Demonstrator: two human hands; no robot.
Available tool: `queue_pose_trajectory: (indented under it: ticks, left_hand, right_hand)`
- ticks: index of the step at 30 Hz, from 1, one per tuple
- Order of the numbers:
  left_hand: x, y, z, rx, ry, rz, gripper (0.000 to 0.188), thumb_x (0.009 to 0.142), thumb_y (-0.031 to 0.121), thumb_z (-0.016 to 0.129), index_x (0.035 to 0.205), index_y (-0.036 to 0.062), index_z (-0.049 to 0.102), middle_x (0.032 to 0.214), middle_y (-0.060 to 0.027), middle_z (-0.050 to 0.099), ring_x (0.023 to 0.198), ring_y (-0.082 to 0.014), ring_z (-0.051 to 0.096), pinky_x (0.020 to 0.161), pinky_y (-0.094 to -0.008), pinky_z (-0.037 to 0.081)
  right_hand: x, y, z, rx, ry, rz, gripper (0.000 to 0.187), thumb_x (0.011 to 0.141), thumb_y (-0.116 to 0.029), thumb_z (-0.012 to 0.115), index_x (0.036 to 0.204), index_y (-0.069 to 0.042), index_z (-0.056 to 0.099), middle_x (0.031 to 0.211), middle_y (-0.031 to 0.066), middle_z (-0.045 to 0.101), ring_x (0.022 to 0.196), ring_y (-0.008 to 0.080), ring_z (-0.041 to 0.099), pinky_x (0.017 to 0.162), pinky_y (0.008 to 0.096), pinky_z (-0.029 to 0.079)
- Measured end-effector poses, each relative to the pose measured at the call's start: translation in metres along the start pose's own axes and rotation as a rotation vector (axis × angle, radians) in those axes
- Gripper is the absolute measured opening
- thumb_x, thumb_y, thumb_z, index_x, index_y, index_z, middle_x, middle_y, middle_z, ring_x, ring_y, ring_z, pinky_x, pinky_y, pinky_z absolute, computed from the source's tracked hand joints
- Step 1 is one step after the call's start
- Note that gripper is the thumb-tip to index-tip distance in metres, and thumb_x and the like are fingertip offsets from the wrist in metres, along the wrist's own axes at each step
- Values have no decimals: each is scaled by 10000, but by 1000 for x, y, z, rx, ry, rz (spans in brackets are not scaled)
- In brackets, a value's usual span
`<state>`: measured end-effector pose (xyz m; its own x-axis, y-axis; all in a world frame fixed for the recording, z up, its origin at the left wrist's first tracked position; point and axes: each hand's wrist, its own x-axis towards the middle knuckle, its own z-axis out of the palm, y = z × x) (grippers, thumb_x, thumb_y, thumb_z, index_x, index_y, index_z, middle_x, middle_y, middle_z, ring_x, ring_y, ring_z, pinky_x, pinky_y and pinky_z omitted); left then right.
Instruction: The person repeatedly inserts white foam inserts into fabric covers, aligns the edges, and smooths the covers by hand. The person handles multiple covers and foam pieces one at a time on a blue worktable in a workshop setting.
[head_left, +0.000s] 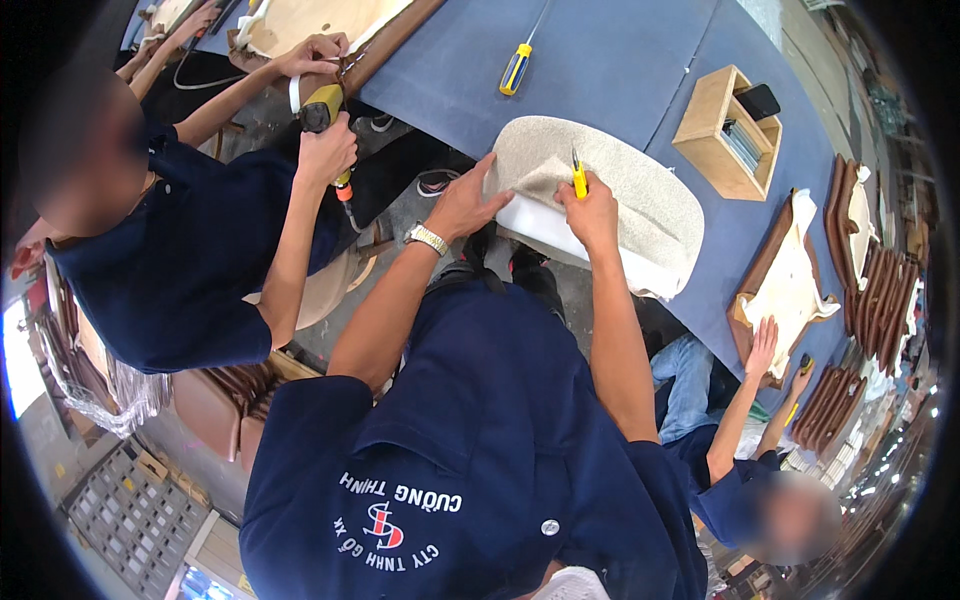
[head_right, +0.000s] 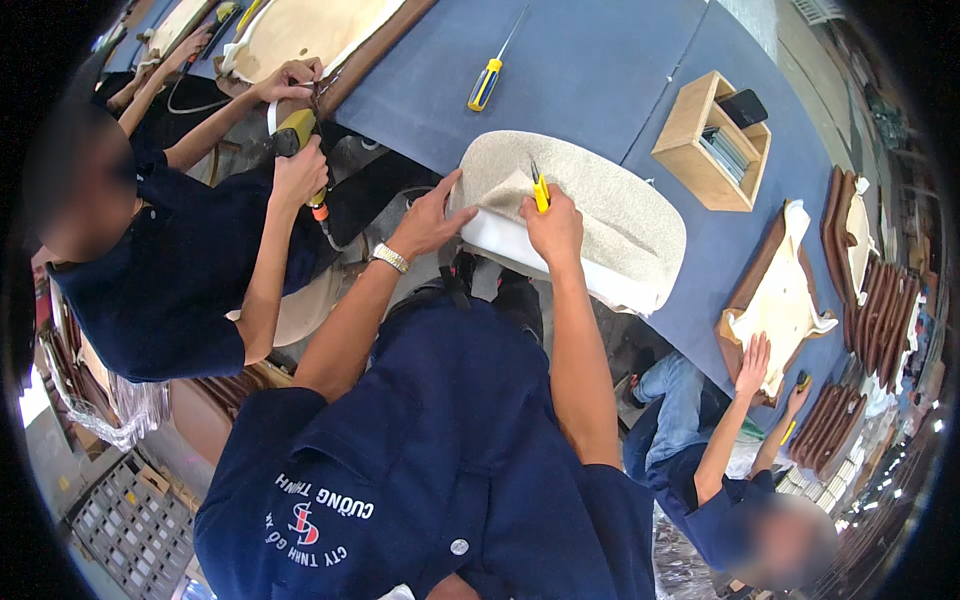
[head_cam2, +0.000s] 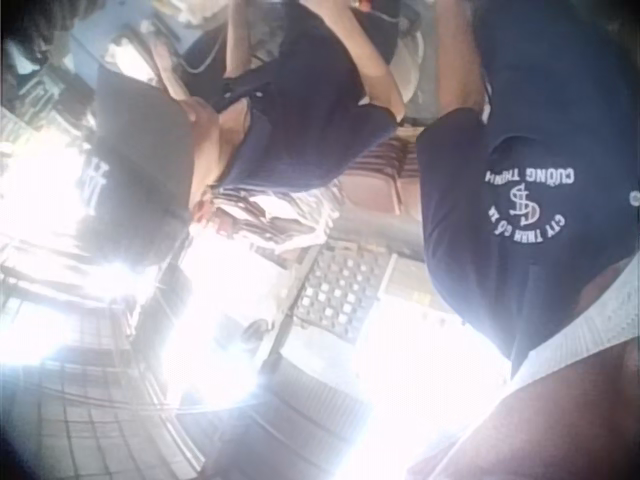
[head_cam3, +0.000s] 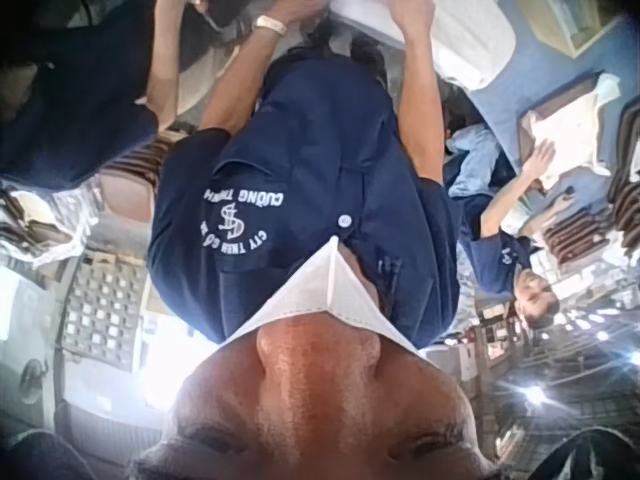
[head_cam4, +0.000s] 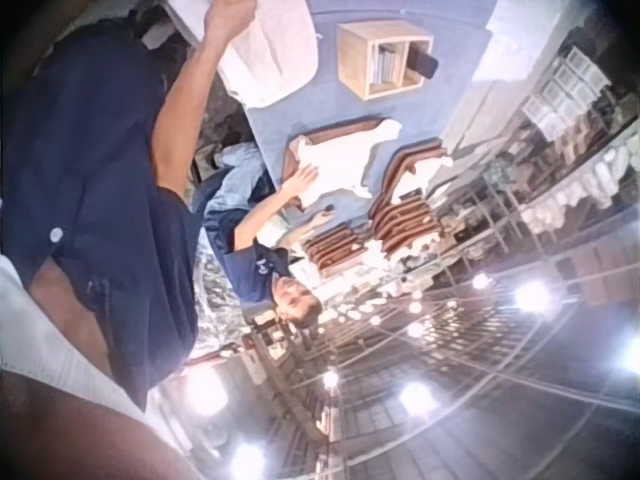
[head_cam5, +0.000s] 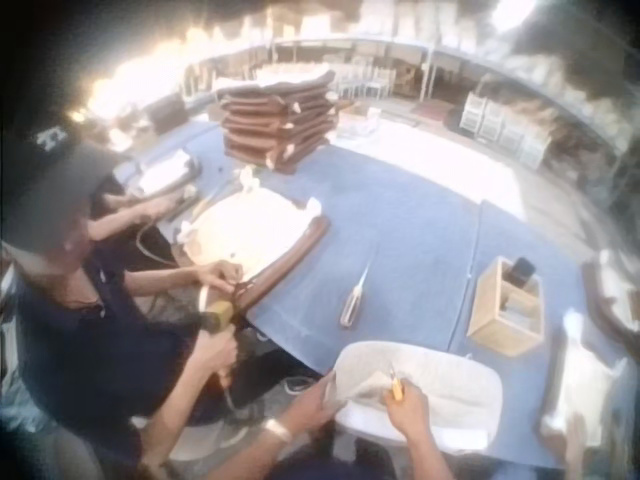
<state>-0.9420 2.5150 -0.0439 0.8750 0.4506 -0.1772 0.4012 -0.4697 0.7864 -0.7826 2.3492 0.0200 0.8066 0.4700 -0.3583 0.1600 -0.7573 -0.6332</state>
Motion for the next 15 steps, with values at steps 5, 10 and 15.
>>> queue_pose_trajectory:
  ticks: [5,10,15]
  left_hand:
    - [7,0,-5,-14,-73,-11,941,830,298,736,1590,21,256,1299,-351,611,1198,-481,617,1029,-473,495]
    - [3,6,-12,-9,-118,-38,961,805,263,735,1590,13,241,1315,-367,593,1225,-494,594,1056,-482,480]
    - [1,13,-19,-49,-171,-56,960,806,232,710,1586,-30,214,1408,-365,529,1307,-472,543,1116,-464,432]
  right_hand:
    - [1,5,6,19,32,-63,262,904,-265,689,989,-19,663,815,89,770,678,239,677,667,381,523]
    - [-1,5,5,68,-1,9,263,914,-282,687,994,-34,661,856,114,770,911,362,731,825,450,537]
    - [-4,3,5,85,4,8,239,922,-268,688,989,-41,658,863,108,773,914,355,732,817,444,537]
